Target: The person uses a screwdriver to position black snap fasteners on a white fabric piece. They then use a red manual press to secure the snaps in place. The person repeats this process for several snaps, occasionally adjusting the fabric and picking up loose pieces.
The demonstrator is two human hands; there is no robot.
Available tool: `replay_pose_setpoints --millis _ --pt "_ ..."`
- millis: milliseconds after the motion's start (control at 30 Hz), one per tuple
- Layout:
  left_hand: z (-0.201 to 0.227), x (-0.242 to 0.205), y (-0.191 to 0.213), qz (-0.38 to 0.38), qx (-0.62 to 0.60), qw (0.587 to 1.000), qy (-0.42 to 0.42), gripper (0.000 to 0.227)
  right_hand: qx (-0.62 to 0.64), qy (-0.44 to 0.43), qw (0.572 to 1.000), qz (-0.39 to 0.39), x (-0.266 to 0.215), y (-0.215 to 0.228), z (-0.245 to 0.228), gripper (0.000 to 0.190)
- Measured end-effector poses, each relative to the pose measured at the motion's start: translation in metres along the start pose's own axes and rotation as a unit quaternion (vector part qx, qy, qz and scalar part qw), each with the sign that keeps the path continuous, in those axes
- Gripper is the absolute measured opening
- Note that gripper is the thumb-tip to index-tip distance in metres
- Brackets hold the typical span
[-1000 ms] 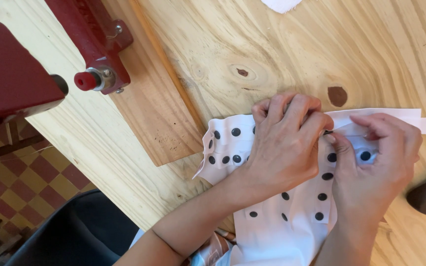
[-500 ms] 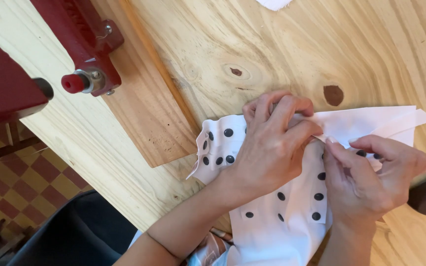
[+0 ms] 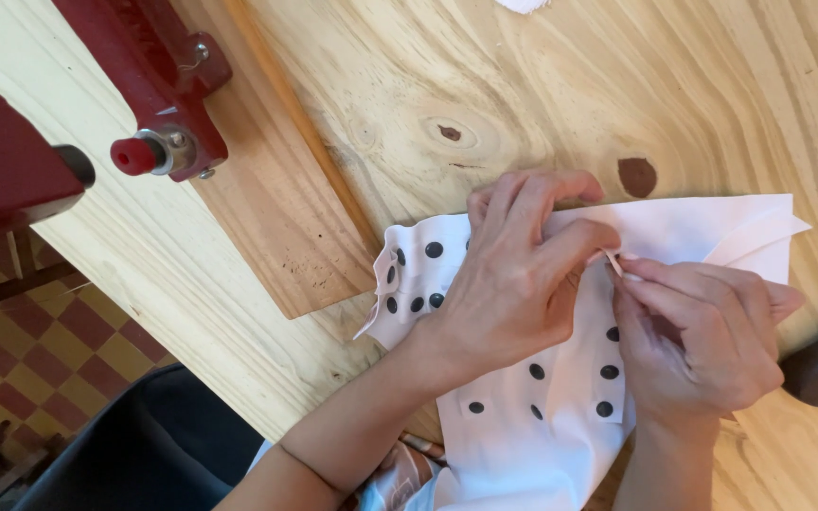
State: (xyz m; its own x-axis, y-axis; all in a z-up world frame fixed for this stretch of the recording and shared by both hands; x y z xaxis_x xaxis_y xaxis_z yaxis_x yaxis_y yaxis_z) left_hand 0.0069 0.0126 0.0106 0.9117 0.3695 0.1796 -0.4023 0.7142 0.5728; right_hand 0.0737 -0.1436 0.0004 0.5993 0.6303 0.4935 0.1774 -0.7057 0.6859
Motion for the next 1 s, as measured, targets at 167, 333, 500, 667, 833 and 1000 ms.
replay_pose_setpoints --millis 167,333,500,667,833,1000 --pt "0.004 0.003 0.000 -0.027 0.045 0.998 0.035 0.044 0.027 -0.057 0.998 0.002 -0.010 0.000 0.001 0.030" --pt "0.000 0.001 -0.009 -0.043 0.053 0.996 0.049 0.053 0.054 -0.071 0.996 -0.003 -0.004 -0.001 -0.002 0.026" --pt "-0.003 -0.003 -0.010 -0.048 0.009 0.996 0.080 0.035 0.065 -0.165 0.984 -0.011 -0.012 0.001 -0.004 0.031" --pt "-0.003 -0.003 -0.010 -0.056 0.001 0.996 0.075 0.033 0.079 -0.197 0.977 -0.010 -0.012 -0.001 -0.003 0.032" --pt "-0.003 -0.003 -0.012 -0.055 0.012 0.996 0.075 0.037 0.075 -0.159 0.984 0.008 -0.013 -0.002 -0.002 0.039" --pt "-0.003 -0.003 -0.012 -0.053 0.010 0.996 0.076 0.033 0.064 -0.127 0.990 0.012 -0.014 -0.003 0.002 0.034"
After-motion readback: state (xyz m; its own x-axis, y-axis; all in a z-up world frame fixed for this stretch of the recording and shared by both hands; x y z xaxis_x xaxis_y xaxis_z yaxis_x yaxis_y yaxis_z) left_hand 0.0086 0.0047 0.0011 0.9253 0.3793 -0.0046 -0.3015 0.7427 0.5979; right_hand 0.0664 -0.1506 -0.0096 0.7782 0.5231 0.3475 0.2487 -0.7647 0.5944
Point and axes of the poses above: each hand's wrist, its own x-axis towards the middle knuckle, its own y-axis out of the back of the hand, z = x × y, the point moved 1 cm from there along x, towards the middle knuckle, and after that the axes turned 1 degree about x, right-handed, at the moved point
